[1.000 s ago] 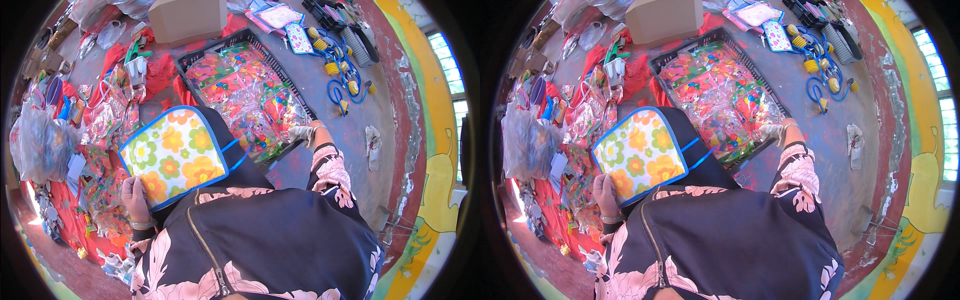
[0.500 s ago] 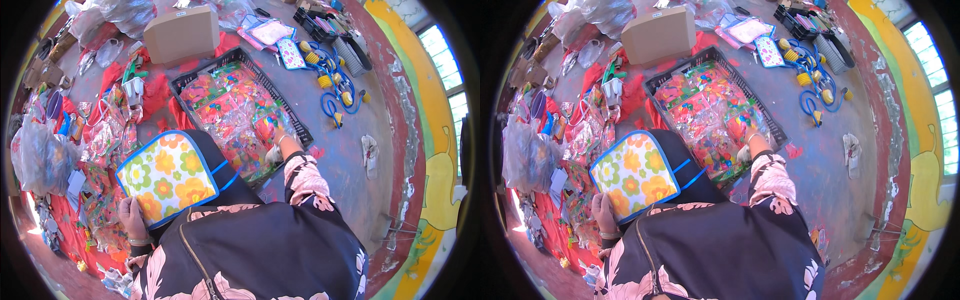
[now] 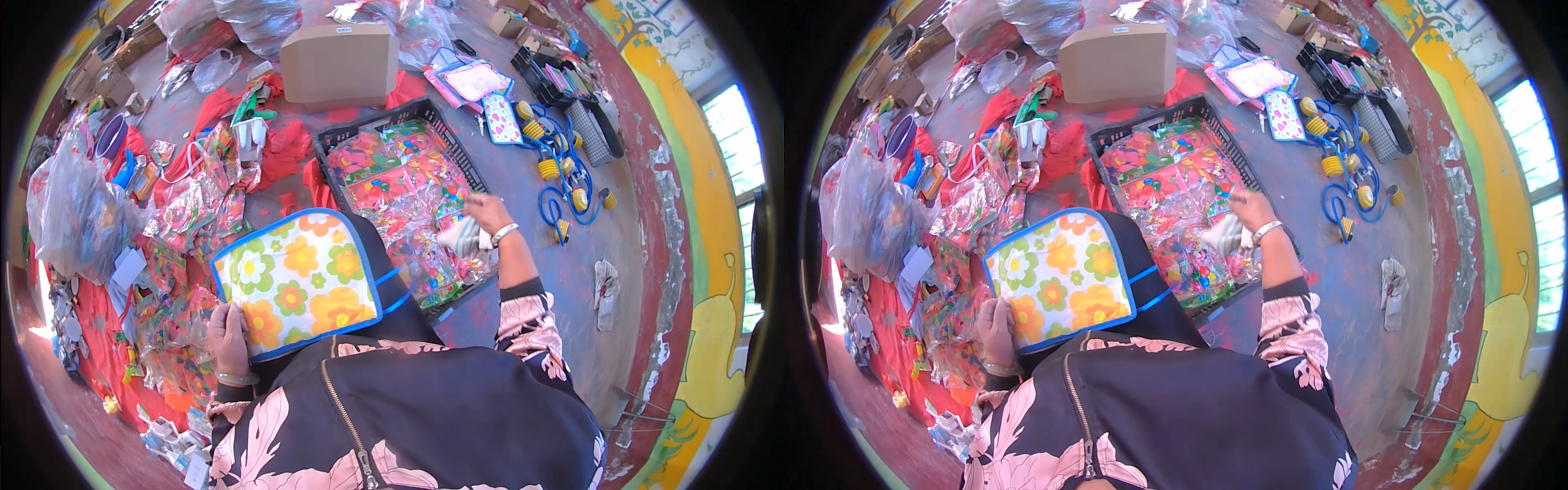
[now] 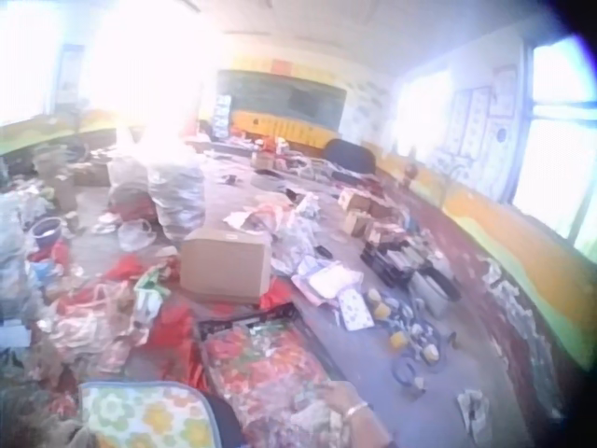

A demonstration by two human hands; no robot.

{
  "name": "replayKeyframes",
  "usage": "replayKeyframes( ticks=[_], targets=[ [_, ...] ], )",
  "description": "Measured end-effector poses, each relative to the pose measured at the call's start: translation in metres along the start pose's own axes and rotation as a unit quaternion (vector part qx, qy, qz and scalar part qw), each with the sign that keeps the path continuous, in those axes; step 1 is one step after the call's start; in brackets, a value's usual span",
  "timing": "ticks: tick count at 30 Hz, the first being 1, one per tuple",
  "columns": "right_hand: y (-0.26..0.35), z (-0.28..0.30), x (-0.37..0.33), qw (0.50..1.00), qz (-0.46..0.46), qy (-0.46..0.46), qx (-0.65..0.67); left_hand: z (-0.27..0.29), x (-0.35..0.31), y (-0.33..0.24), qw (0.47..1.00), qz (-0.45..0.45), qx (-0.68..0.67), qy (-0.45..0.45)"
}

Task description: The person wipes the surface of small, colorful, transparent pouches with a white cloth. They repeatedly pick up a pouch, wipe it on both sides, and place it into a black plastic crate. The person continues this process with multiple similar pouches from a pile on the floor.

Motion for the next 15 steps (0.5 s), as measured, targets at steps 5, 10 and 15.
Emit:
replayKeyframes(
  ticks=[5,10,15],
  targets=[
    [0.2,-0.017,-0.078,0.924,0.263,-0.089,0.262,0.006,0.001,0.01,0.998,0.016,-0.057,-0.006],
    [0.269,-0.109,-0.115,0.843,0.531,0.01,-0.087,0.014,-0.004,0.006,0.989,0.057,-0.137,0.014],
    [0.245,-0.187,-0.115,0.795,0.513,0.072,-0.314,0.052,-0.007,0.008,0.967,0.015,-0.249,-0.052]
  ],
)
Point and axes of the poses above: each hand's wrist, its own x-axis towards the middle knuckle, its own z-axis out of the back of the hand, y = z × x, the point moved 2 cm from there along x, towards the middle knuckle, and after that the axes turned 3 degrees about y, right-handed, at the moved point
